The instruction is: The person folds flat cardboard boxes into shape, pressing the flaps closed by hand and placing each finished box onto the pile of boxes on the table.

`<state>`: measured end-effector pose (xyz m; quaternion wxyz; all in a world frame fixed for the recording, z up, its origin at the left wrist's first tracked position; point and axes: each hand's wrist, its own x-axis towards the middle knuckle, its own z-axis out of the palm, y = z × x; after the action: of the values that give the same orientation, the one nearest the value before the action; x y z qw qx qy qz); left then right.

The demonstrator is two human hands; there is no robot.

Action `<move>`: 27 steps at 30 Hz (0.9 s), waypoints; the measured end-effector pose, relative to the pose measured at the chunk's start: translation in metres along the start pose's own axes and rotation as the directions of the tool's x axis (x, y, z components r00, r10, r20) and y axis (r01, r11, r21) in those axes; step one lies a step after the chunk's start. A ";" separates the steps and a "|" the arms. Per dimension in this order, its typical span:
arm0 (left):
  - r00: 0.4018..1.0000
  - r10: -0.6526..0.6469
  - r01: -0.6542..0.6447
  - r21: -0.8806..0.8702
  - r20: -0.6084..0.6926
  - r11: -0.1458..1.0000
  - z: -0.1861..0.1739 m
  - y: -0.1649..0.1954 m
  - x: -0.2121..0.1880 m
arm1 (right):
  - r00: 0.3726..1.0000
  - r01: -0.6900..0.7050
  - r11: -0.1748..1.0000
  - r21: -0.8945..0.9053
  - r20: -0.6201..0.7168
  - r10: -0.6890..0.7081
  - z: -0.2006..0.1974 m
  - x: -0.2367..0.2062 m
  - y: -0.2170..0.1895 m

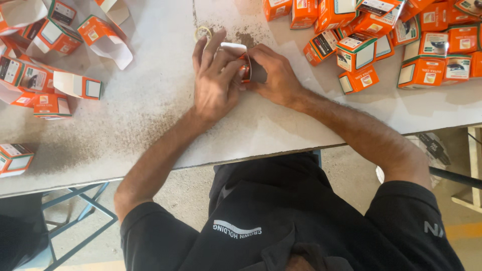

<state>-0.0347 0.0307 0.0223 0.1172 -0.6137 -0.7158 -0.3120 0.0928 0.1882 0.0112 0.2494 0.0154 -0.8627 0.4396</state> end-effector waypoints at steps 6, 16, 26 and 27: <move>0.896 -0.443 0.364 -0.532 -0.024 0.765 0.002 -0.002 0.004 | 1.000 0.002 0.997 -0.072 0.018 -0.001 0.004 -0.003 0.005; 0.810 -0.527 0.538 -0.681 0.256 0.497 0.037 -0.030 0.010 | 0.994 -0.105 0.993 -0.046 -0.009 0.105 0.010 -0.011 0.008; 0.775 -0.241 0.588 -0.806 0.585 -0.066 -0.012 -0.055 0.008 | 0.990 0.143 0.948 -0.285 0.049 -0.135 0.003 -0.001 -0.007; 0.756 -0.267 0.601 -0.795 0.598 -0.080 -0.012 -0.057 0.010 | 0.990 0.143 0.948 -0.286 0.050 -0.135 0.003 0.000 -0.007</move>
<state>-0.0937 0.0289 0.0202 -0.5183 -0.2925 -0.4861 -0.6399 0.0936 0.1817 0.0155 0.2665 0.0461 -0.9180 0.2901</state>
